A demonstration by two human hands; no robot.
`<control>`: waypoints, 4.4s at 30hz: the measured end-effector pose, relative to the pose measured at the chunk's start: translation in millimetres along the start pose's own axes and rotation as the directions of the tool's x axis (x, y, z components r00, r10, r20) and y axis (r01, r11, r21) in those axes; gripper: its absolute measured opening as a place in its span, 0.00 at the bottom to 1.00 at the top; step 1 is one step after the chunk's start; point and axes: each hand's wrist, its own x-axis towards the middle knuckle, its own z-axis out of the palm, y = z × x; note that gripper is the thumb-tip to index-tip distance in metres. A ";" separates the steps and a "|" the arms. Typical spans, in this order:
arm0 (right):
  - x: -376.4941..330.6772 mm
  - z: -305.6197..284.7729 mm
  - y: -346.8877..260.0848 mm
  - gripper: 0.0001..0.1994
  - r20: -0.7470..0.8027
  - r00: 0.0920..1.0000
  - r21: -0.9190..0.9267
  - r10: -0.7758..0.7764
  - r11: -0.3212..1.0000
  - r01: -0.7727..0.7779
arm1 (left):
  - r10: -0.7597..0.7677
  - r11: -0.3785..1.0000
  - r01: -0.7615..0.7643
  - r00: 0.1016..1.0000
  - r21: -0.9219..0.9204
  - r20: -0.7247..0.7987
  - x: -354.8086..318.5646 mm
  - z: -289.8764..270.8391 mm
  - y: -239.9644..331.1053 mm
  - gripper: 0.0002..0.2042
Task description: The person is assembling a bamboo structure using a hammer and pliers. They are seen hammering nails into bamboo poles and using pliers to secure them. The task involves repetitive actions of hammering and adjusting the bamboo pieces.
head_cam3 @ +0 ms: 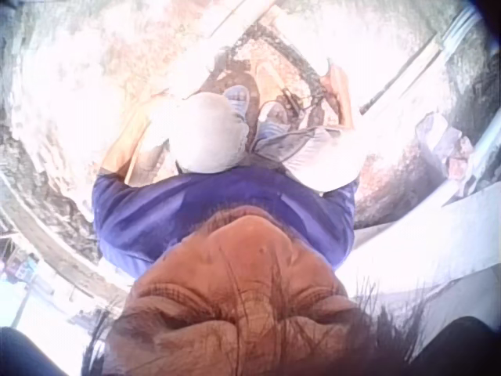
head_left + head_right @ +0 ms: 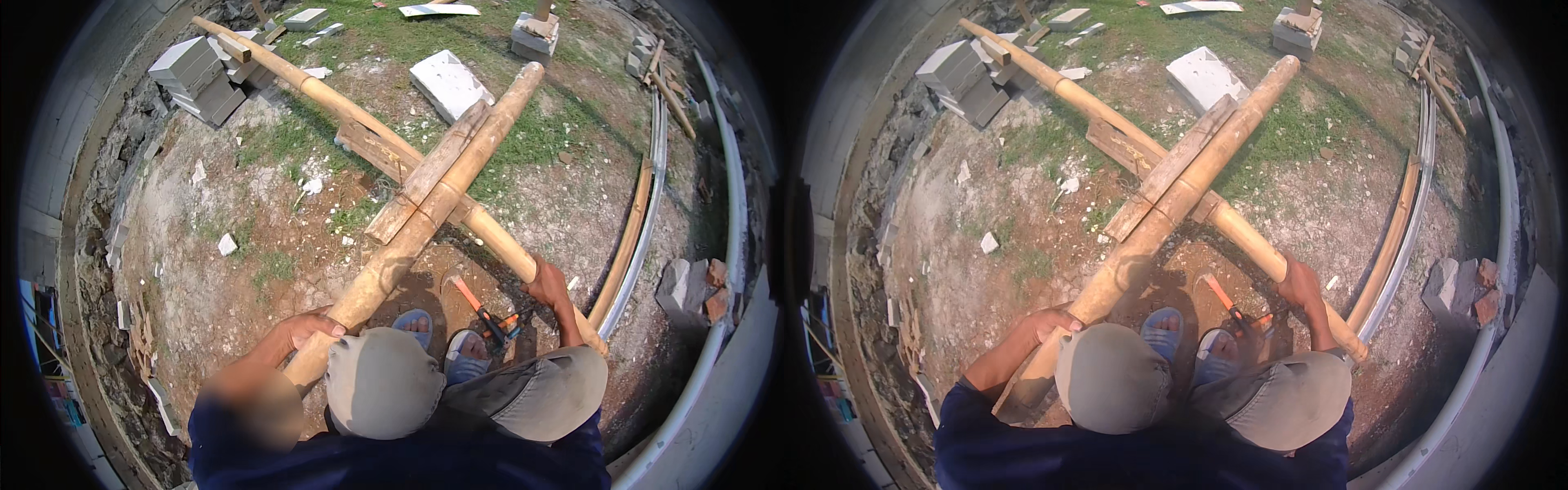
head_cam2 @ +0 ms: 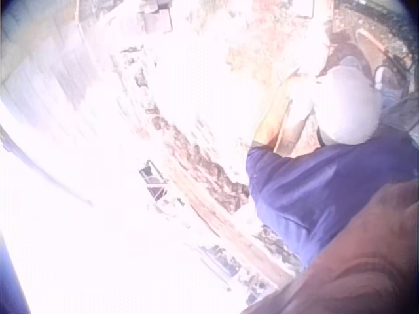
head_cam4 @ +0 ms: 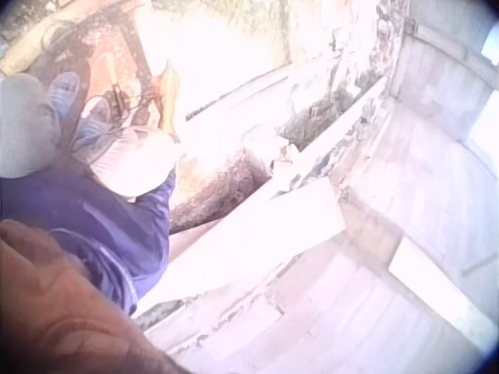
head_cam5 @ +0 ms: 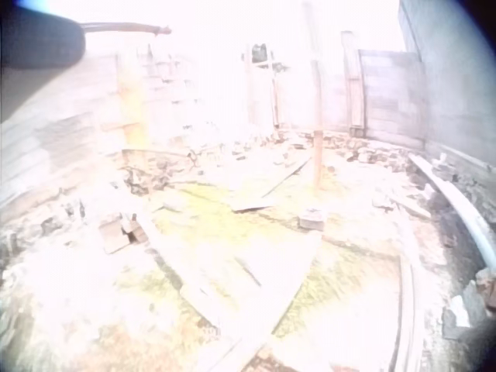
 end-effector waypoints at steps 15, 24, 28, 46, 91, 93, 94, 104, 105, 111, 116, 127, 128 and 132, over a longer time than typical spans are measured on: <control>82.5 56.8 -49.7 0.36 0.022 0.998 0.097 -0.064 0.993 0.061 | -0.105 0.964 0.148 0.975 -0.220 0.194 78.0 -80.4 -96.6 0.33; 73.8 59.0 -56.9 0.32 -0.052 0.997 0.066 -0.048 0.996 0.052 | -0.071 0.927 0.162 0.962 -0.337 0.265 74.2 -68.1 -64.0 0.39; 74.7 59.3 -48.6 0.34 -0.044 0.999 0.069 -0.027 0.997 0.030 | -0.118 0.959 0.201 0.923 -0.199 0.367 100.5 -17.8 -21.3 0.43; 55.3 72.6 -75.4 0.27 -0.154 0.988 -0.003 0.003 1.000 -0.004 | 0.476 0.207 0.425 0.744 0.881 -0.470 75.0 65.9 0.9 0.48; 46.5 88.3 -73.8 0.25 -0.414 0.896 -0.066 -0.159 0.987 0.145 | 0.790 -0.332 0.075 0.568 0.940 0.233 187.2 116.5 119.7 0.52; 47.7 87.8 -72.8 0.25 -0.413 0.893 -0.077 -0.180 0.984 0.163 | 0.767 -0.347 0.179 0.620 0.921 0.168 209.8 107.0 106.8 0.57; 47.2 89.6 -70.1 0.25 -0.410 0.895 -0.074 -0.175 0.985 0.158 | 0.771 -0.364 0.191 0.610 0.912 0.180 215.0 104.4 104.6 0.57; 10.6 56.0 -71.5 0.31 -0.407 0.908 0.088 -0.097 0.986 0.145 | 0.750 -0.264 0.008 0.631 0.964 0.200 229.2 95.4 115.4 0.61; -6.7 44.8 -75.3 0.29 -0.499 0.861 0.136 -0.099 0.972 0.191 | 0.754 -0.267 0.012 0.625 0.964 0.201 224.1 94.4 117.6 0.61; -154.6 73.2 -30.0 0.12 -0.489 0.747 0.556 0.450 0.821 -0.131 | 0.863 -0.004 -0.249 0.489 0.968 0.130 185.8 88.2 111.8 0.33; -264.9 137.5 -6.8 0.13 -0.177 0.542 0.603 0.821 0.526 -0.600 | 0.883 0.069 -0.321 0.460 0.945 0.091 171.1 111.3 109.3 0.26; -265.8 164.4 -22.6 0.11 -0.016 0.442 0.450 0.897 0.402 -0.798 | 0.832 -0.063 -0.378 0.491 0.924 0.258 184.5 130.3 109.2 0.22; -266.6 158.7 -24.4 0.10 -0.163 0.390 0.633 0.906 0.399 -0.664 | 0.837 -0.063 -0.381 0.483 0.922 0.257 184.9 136.1 113.6 0.22; -215.5 54.1 -48.4 0.07 -0.278 0.664 0.689 0.694 0.626 -0.366 | 0.681 0.313 -0.489 0.713 0.814 0.166 176.8 154.8 135.9 0.21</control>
